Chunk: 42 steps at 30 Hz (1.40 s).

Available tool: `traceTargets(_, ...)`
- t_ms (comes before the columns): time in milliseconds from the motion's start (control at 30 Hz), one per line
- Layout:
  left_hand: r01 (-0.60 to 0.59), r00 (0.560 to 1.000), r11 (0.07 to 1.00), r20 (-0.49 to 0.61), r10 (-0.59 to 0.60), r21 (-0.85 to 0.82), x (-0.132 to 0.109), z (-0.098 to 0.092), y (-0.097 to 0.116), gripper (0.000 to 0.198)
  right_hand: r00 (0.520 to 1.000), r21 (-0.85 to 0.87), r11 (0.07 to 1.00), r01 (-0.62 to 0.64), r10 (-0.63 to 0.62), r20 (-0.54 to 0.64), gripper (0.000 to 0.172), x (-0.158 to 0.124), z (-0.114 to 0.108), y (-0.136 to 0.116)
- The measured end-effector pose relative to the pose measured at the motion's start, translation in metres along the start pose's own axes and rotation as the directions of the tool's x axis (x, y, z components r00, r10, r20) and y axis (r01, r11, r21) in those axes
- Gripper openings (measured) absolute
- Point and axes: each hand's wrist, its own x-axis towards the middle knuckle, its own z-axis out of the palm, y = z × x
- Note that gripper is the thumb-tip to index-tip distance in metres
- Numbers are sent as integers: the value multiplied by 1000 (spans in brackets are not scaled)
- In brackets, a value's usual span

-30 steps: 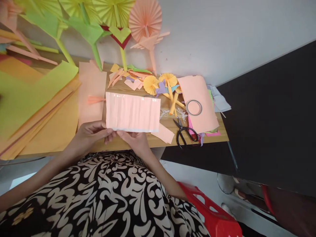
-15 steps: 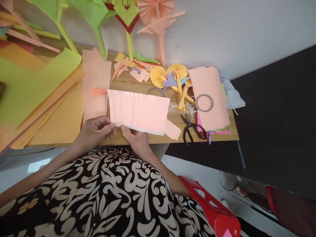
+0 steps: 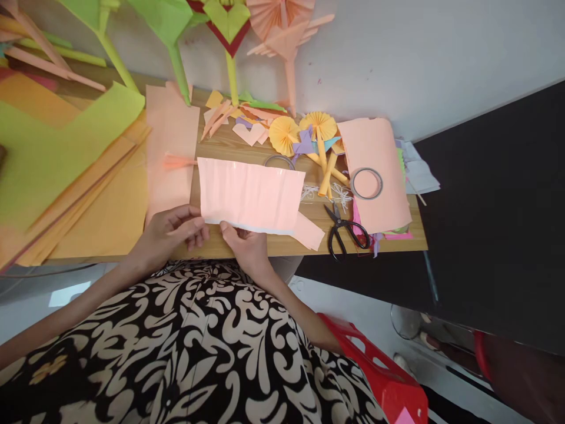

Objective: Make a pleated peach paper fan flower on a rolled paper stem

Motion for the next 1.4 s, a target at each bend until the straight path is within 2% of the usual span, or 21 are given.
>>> traceTargets(167, -64, 998, 990, -8, 66, 123, 1, 0, -4, 29, 1000, -2, 1000, 1, -1, -3, 22, -1, 2, 0)
traceTargets(333, -41, 997, 987, -53, 50, 153, -2, -2, -5, 28, 998, -22, 1000, -18, 16, -61, 25, -3, -2, -2)
traceTargets(533, -39, 994, 978, -93, 60, 206, -5, -6, 1, 27, 984, -48, 998, -27, 18, -175, 19, -8, -19, -5)
traceTargets(667, -55, 989, 974, -123, 84, 221, -8, -11, 2, 29, 973, -69, 998, -8, -8, -230, 22, -9, -36, -5)
traceTargets(867, -18, 976, 970, -207, 70, 244, -16, -14, 4, 30, 982, -110, 991, 72, -90, -168, 24, -10, -54, -12)
traceTargets(1000, -25, 972, 967, -219, 83, 255, -19, -15, 9, 29, 981, -143, 986, 81, -104, -165, 30, -10, -60, -14)
traceTargets(1233, -17, 975, 915, -195, 104, 404, -20, -24, 14, 32, 984, -175, 982, 66, -93, -152, 29, -10, -63, -9)
traceTargets(1400, 3, 963, 934, -251, 93, 357, -24, -25, 15, 31, 986, -211, 974, 78, -107, -129, 31, -10, -61, -4)
